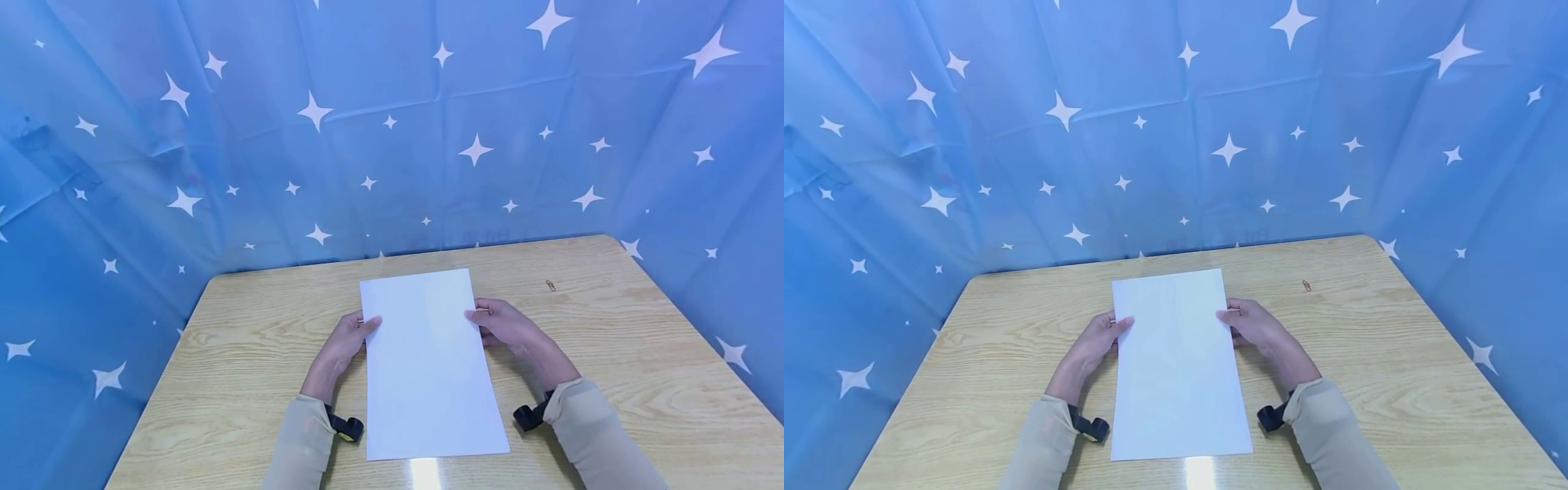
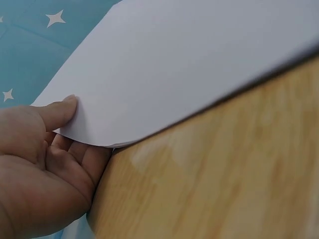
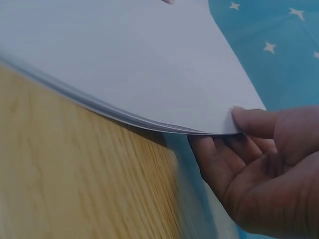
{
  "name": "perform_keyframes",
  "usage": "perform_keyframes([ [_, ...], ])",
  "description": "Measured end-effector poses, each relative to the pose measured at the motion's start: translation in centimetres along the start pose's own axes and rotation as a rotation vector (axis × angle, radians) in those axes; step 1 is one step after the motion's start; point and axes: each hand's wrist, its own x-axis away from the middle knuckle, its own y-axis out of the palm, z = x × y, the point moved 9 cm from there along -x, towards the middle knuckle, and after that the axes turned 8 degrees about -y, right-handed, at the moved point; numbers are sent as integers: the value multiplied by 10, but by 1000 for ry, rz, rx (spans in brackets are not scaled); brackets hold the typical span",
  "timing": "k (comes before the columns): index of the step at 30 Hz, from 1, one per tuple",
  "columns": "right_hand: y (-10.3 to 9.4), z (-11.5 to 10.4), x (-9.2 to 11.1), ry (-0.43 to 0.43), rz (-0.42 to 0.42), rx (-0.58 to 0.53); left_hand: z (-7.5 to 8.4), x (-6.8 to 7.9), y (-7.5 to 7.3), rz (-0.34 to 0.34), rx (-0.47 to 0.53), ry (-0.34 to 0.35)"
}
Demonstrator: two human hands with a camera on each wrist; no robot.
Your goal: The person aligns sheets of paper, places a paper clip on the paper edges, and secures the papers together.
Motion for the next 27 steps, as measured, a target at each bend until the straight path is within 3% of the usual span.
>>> perform_keyframes([
  [15, 0, 0, 3, 9, 31, 45, -2, 0, 0, -12, -14, -16],
  [22, -11, 1, 2, 23, 74, 78, -1, -1, 1, -15, -12, 0],
  [27, -21, 1, 4, 15, 83, 23, -2, 0, 0, -8, -17, -2],
])
